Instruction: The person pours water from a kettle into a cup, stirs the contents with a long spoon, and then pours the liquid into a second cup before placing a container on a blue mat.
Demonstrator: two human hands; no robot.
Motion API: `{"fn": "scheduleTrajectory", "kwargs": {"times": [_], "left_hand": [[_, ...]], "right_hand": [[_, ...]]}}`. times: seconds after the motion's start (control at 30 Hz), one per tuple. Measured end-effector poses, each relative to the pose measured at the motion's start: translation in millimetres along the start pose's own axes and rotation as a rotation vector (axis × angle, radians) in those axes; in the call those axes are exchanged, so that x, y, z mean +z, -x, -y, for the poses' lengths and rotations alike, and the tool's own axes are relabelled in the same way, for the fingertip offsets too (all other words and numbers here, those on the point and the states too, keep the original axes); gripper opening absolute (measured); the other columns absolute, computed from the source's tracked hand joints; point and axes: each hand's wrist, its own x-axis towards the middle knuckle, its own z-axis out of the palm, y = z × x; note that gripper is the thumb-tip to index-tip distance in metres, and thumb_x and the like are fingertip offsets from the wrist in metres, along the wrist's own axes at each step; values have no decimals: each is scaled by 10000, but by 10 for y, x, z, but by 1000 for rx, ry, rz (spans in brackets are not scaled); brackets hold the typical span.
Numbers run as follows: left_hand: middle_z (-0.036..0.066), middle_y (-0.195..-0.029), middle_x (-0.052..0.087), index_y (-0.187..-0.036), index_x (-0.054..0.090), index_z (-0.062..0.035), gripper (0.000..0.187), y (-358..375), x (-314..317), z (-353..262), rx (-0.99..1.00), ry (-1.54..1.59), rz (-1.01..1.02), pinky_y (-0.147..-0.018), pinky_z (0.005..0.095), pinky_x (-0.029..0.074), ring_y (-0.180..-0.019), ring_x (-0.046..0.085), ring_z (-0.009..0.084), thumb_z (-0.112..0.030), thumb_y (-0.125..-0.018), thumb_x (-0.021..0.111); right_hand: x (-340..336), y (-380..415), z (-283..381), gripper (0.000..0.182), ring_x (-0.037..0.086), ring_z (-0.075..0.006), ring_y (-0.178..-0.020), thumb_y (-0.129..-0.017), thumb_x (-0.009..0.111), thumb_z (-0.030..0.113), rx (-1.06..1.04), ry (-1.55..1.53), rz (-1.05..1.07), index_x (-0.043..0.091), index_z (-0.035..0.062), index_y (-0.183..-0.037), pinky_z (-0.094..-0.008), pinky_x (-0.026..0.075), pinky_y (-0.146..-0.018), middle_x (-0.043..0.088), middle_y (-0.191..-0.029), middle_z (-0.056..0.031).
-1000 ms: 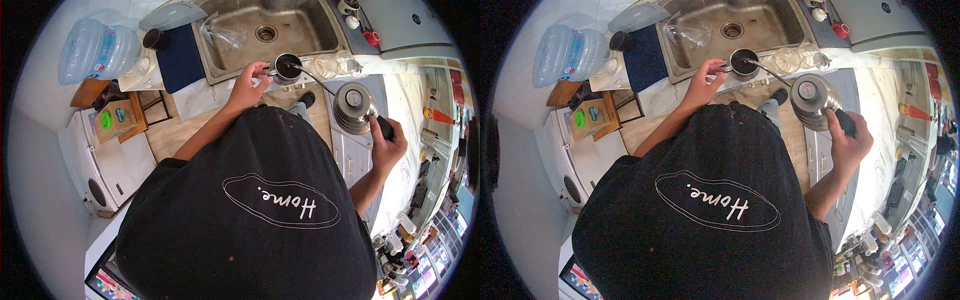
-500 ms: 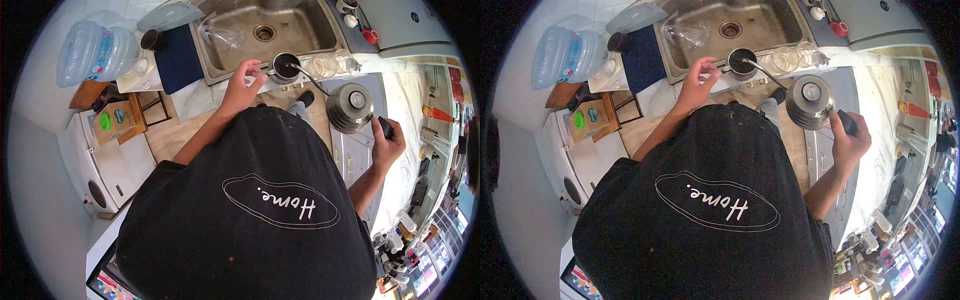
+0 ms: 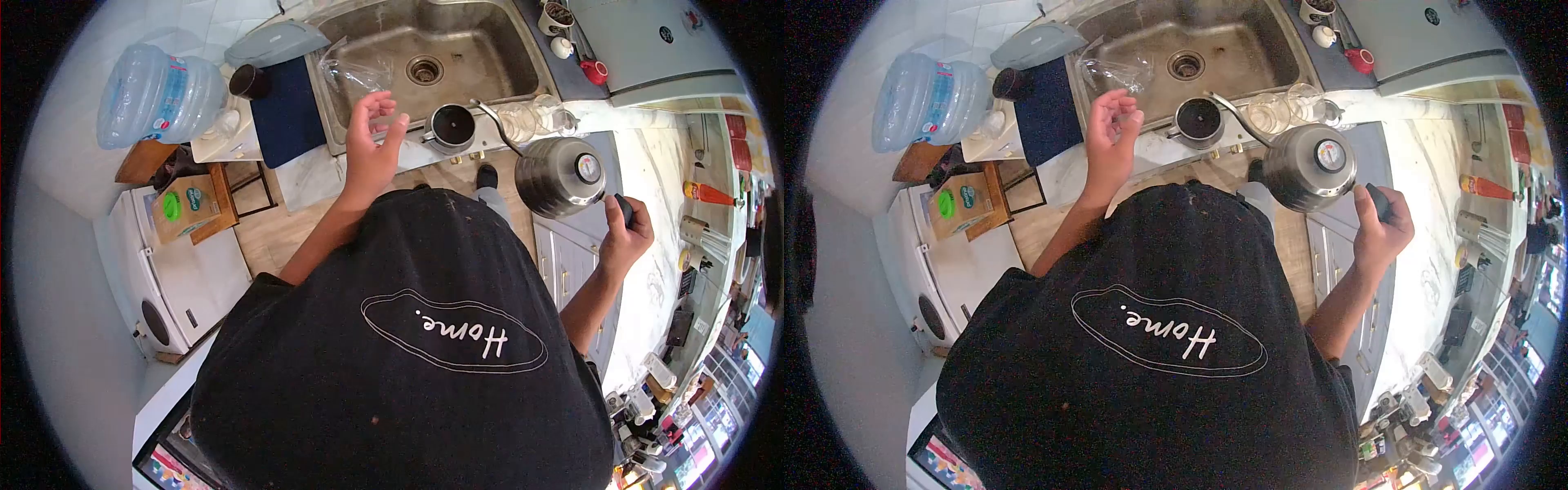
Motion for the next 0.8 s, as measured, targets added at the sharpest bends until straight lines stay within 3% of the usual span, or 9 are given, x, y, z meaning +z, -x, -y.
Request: {"fn": "scheduleTrajectory", "kwargs": {"times": [0.23,0.33,0.57,0.67,0.8], "left_hand": [[80,-1163,634,-1264,574,-42,369,-42,279,-276,42,-4,39,-912,329,481,-1099,595,165,-145,-935,705],[79,-1215,601,-1293,540,-30,354,-20,457,-431,14,-4,125,-978,316,440,-1153,563,167,-96,-967,662],[90,-1237,604,-1288,545,-13,361,1,1021,-585,33,-8,77,-969,315,450,-1165,564,170,-37,-946,660],[93,-1243,600,-1292,539,-11,364,-20,1290,-622,12,-30,50,-960,315,457,-1161,563,174,-10,-944,643],[90,-1219,631,-1260,571,-15,366,-43,1661,-705,-27,9,-38,-954,322,441,-1127,579,169,-85,-922,693]], "right_hand": [[-50,-336,-117,164,490,-50,-600,-824,829,86,-5,-190,-96,705,-8,-876,-203,388,-572,612,-702,15],[-78,-574,-220,161,481,-53,-581,-832,818,85,14,-298,-141,696,-13,-869,-204,375,-551,602,-688,12],[-84,-1349,-441,149,500,-52,-606,-852,800,86,22,-306,-169,690,-8,-883,-208,388,-568,622,-716,1],[-29,-1695,-543,150,547,-63,-690,-854,806,88,44,-284,-131,689,-5,-876,-215,441,-652,656,-781,-8],[146,-2100,-810,172,510,-47,-679,-841,830,107,85,-256,-59,693,2,-850,-205,409,-645,635,-760,18]]}}
